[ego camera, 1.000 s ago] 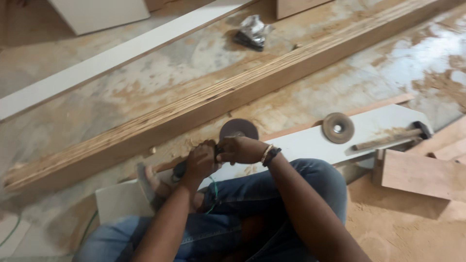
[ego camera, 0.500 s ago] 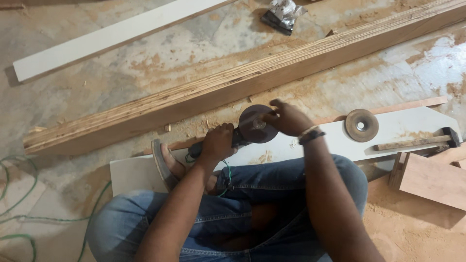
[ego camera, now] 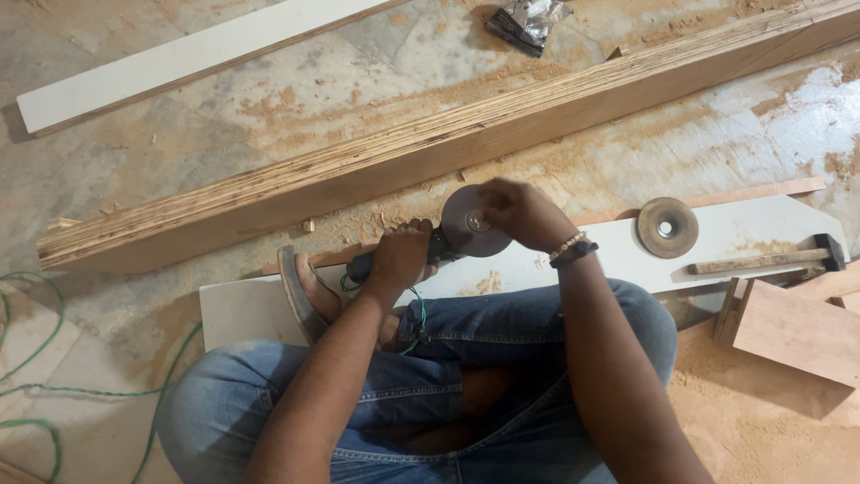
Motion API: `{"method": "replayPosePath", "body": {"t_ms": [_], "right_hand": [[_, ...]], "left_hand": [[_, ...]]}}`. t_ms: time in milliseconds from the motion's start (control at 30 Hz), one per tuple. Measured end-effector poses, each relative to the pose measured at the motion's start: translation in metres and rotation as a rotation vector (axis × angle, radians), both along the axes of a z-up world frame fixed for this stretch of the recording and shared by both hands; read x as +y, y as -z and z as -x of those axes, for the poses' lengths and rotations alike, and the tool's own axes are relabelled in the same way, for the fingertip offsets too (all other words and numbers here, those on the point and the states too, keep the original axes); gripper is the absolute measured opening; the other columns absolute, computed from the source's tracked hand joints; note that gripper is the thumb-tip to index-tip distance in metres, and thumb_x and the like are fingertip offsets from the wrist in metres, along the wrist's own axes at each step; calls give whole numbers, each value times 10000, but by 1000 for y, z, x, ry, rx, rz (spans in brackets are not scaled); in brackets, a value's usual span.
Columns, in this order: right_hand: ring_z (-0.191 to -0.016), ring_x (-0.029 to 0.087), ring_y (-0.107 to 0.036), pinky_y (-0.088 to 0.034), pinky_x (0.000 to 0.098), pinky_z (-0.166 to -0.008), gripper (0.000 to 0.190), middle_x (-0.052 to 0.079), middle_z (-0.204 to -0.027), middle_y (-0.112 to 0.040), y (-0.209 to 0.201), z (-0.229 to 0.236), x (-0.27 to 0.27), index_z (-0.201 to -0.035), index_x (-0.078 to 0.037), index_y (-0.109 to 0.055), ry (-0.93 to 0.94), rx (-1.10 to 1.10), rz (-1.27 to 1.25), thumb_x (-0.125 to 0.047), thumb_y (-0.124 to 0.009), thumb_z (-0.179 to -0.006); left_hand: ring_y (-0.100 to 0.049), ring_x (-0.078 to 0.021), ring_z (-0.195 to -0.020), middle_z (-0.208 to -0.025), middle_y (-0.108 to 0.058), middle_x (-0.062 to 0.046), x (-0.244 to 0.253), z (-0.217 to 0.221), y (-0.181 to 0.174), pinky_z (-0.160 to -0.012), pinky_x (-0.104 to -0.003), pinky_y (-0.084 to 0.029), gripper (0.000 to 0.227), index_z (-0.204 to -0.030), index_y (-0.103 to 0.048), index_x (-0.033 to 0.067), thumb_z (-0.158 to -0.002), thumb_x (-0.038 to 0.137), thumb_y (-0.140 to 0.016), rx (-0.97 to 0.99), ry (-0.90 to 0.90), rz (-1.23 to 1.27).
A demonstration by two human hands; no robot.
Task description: The person uses a handheld angle grinder with a sanding disc to sand the edges and surface of a wooden board, then taps the tool with a hammer.
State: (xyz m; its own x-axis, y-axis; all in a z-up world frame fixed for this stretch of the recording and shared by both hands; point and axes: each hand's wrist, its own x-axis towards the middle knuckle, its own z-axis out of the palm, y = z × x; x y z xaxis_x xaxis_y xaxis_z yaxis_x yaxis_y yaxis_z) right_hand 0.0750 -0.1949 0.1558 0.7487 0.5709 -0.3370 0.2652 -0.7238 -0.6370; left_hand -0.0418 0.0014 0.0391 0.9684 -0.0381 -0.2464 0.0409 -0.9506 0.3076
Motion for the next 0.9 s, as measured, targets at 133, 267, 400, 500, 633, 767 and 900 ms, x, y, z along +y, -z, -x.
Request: {"method": "replayPosePath", "body": {"t_ms": [133, 267, 400, 500, 633, 767, 900], "right_hand": [[-1086, 342, -657, -544, 446, -888, 516, 164, -1233, -684, 22, -5, -1, -1286, -109, -682, 17, -265, -37, -238, -822, -806], [-1124, 305, -702, -546, 435, -968, 563, 140, -1202, -735, 22, -5, 0, -1368, -115, -616, 77, -88, 128, -282, -772, -853], [-1109, 306, -711, -566, 429, -939, 674, 177, -1181, -726, 6, -7, 1, -1427, -75, -528, 188, 26, 187, -379, -756, -870], [-1065, 329, -712, -574, 438, -898, 678, 220, -1135, -720, -1, -6, -4, -1394, -31, -540, 163, -34, 275, -419, -766, -886], [-917, 287, -763, -609, 410, -794, 531, 220, -1010, -779, -5, -2, -11, -1262, -18, -649, 69, 80, 397, -430, -716, -934], [-807, 179, -792, -640, 304, -711, 421, 134, -922, -809, 1, 12, -1, -1125, -31, -689, -125, 384, 269, -415, -658, -957], [-782, 150, -779, -605, 284, -670, 386, 97, -920, -796, 10, 25, 23, -1127, -19, -673, -215, 349, 28, -369, -664, -965]], "left_hand": [[-661, -319, -1038, -1075, -643, -137, 3, 5, 0, -876, -469, -527, 666, -1145, -552, 62, -679, 394, -894, -85, 9, 36], [-664, -319, -1029, -1070, -640, -134, 3, 4, 1, -869, -465, -527, 658, -1137, -558, 59, -672, 375, -900, -120, 4, 75], [-680, -315, -1043, -1094, -653, -130, 1, 4, -1, -897, -451, -533, 667, -1139, -565, 65, -657, 378, -904, -109, 16, 42], [-686, -325, -1022, -1092, -651, -156, 0, 5, -1, -885, -460, -534, 688, -1159, -556, 47, -673, 391, -901, -120, 43, 14], [-691, -319, -1005, -1075, -661, -173, 2, 1, 6, -880, -458, -539, 672, -1191, -543, 31, -741, 415, -862, -31, 47, -8], [-685, -313, -1025, -1072, -669, -168, 2, -9, 13, -930, -447, -531, 653, -1192, -542, 41, -772, 443, -839, 117, 23, -31], [-671, -282, -1066, -1079, -688, -134, 5, -7, 18, -973, -440, -517, 501, -1046, -636, 62, -785, 437, -841, 202, -6, 19]]}}
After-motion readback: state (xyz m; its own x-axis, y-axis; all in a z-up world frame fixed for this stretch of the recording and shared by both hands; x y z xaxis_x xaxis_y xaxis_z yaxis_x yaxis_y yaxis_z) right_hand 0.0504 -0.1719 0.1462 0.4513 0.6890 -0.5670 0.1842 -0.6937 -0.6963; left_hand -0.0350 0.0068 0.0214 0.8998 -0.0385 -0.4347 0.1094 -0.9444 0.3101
